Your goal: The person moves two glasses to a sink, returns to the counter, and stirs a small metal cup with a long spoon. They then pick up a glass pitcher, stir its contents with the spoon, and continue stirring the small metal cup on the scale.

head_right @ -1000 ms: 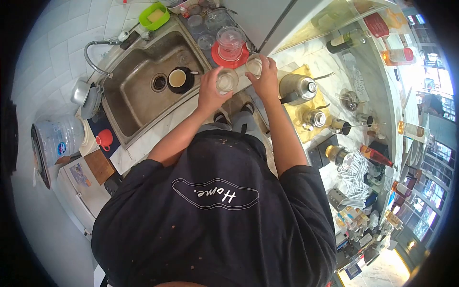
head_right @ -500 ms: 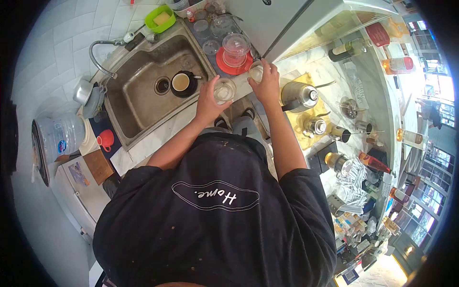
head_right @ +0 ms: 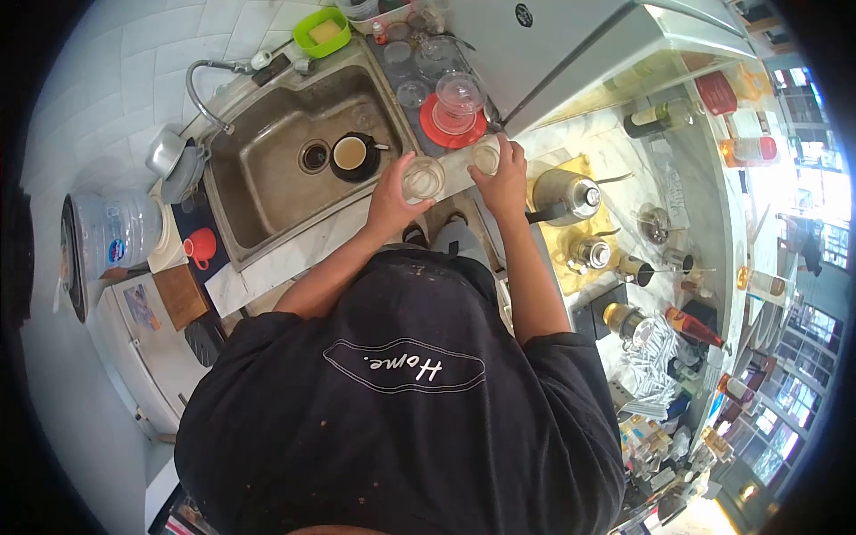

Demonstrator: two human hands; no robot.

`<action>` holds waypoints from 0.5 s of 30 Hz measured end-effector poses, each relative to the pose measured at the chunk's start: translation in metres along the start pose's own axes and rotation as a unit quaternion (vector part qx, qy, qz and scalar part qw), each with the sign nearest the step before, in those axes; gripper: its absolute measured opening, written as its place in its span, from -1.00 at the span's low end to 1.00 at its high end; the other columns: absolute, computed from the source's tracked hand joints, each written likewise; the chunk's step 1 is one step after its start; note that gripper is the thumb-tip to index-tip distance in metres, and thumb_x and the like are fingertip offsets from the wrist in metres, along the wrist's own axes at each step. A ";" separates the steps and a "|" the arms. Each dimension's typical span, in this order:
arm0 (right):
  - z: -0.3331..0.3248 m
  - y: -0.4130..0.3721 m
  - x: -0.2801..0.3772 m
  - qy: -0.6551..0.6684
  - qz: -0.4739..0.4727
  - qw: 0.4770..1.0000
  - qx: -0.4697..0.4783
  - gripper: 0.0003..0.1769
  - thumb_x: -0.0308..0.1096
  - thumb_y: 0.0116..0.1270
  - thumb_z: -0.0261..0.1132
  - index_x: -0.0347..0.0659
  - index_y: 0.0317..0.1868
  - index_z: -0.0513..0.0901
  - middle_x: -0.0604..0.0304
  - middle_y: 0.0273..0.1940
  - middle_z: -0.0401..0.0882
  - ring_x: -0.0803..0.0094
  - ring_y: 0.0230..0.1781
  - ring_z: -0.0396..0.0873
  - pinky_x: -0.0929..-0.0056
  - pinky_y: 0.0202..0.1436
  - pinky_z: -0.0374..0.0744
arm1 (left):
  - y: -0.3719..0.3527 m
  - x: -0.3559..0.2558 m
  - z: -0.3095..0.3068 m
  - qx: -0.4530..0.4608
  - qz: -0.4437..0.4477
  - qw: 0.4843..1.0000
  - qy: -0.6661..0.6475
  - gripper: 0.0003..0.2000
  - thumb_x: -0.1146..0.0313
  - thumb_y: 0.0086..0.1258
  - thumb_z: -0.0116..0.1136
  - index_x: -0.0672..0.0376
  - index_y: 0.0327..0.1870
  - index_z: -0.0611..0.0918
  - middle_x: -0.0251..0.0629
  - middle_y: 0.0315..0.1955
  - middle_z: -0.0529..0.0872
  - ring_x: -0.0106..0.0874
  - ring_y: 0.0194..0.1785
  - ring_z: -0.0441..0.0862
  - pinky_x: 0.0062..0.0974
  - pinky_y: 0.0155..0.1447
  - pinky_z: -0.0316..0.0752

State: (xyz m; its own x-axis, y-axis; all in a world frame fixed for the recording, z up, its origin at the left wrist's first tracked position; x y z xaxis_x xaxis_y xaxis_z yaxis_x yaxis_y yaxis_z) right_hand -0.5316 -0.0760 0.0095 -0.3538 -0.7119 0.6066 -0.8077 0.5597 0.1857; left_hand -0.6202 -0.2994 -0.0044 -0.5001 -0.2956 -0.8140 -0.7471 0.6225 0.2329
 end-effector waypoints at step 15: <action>-0.008 0.010 0.012 -0.015 -0.045 0.997 0.054 0.07 -0.18 0.06 0.70 -0.15 0.55 0.34 -0.32 0.47 0.25 -0.35 0.44 0.30 -0.15 0.45 0.43 | -0.002 -0.013 0.004 -0.029 -0.076 0.997 0.019 0.08 0.32 0.02 0.68 0.12 0.64 0.25 0.03 0.46 0.43 0.04 0.51 0.38 -0.10 0.59 0.32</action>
State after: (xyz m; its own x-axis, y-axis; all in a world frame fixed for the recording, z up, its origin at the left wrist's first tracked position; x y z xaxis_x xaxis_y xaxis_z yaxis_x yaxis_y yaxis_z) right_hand -0.5403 -0.0756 0.0255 -0.2901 -0.7712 0.5667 -0.8823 0.4449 0.1539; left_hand -0.6105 -0.2938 0.0037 -0.3953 -0.4114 -0.8213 -0.8390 0.5257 0.1405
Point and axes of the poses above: each hand's wrist, its own y-axis towards the middle knuckle, its own z-axis out of the palm, x = y × z, the point moved 8 cm from there along y, towards the middle knuckle
